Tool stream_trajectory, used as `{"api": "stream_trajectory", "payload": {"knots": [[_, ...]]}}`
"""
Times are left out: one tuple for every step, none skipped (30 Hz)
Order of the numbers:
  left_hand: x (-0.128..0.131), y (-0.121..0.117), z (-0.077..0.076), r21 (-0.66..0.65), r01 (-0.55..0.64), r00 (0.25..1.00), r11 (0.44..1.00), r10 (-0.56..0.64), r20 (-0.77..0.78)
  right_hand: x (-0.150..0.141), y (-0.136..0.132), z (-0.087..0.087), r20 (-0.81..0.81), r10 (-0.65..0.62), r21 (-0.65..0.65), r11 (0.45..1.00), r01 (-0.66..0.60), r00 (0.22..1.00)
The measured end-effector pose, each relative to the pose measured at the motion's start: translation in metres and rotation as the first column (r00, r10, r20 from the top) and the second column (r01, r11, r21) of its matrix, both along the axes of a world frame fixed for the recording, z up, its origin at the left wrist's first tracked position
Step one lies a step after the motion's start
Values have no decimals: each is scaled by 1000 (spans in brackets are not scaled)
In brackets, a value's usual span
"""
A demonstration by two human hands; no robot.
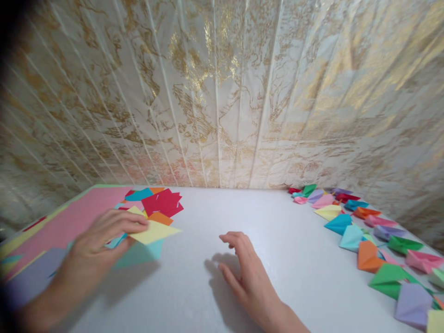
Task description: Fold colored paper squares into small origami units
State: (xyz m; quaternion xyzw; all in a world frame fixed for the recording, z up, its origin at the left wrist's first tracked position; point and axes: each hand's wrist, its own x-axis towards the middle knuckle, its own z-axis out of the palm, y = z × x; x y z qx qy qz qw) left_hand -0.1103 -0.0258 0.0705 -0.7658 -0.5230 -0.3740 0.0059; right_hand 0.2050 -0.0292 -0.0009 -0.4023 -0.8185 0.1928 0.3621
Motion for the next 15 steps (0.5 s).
{"api": "stream_trajectory", "payload": {"knots": [[28,2,-7,0,96,991,995,-96,94,2,0,4,15,3,46,999,-4,1000],[54,3,-15,-37,196,971,980,-189,147,4,0,7,45,24,84,996,-27,999],[76,5,-24,-70,273,947,959,-255,196,7,1,12,82,60,113,991,-69,995],[94,7,-33,-131,343,926,930,-311,214,11,2,16,123,111,127,984,-126,986],[107,8,-41,-193,390,910,900,-346,227,15,4,21,159,162,122,976,-182,974],[116,8,-49,-273,425,900,863,-371,226,19,5,25,190,212,101,967,-234,959],[122,7,-55,-341,443,895,829,-393,209,23,7,28,216,257,58,960,-275,942],[124,5,-61,-374,457,890,807,-421,177,27,9,31,236,289,1,955,-298,928],[124,1,-66,-382,460,885,801,-446,131,30,10,32,248,315,-59,949,-310,916],[121,-3,-70,-367,459,882,809,-466,75,33,11,33,248,330,-126,943,-308,911],[118,-8,-73,-341,447,882,827,-471,14,34,12,32,234,335,-191,936,-294,913],[114,-12,-77,-316,422,887,850,-459,-49,35,12,30,208,325,-249,930,-271,922],[110,-17,-80,-294,394,890,871,-441,-114,34,13,28,182,292,-299,926,-230,939],[105,-20,-83,-258,363,893,896,-413,-180,32,13,25,168,234,-338,926,-167,958],[102,-23,-86,-203,335,894,920,-379,-241,28,15,23,177,163,-366,926,-89,971]]}}
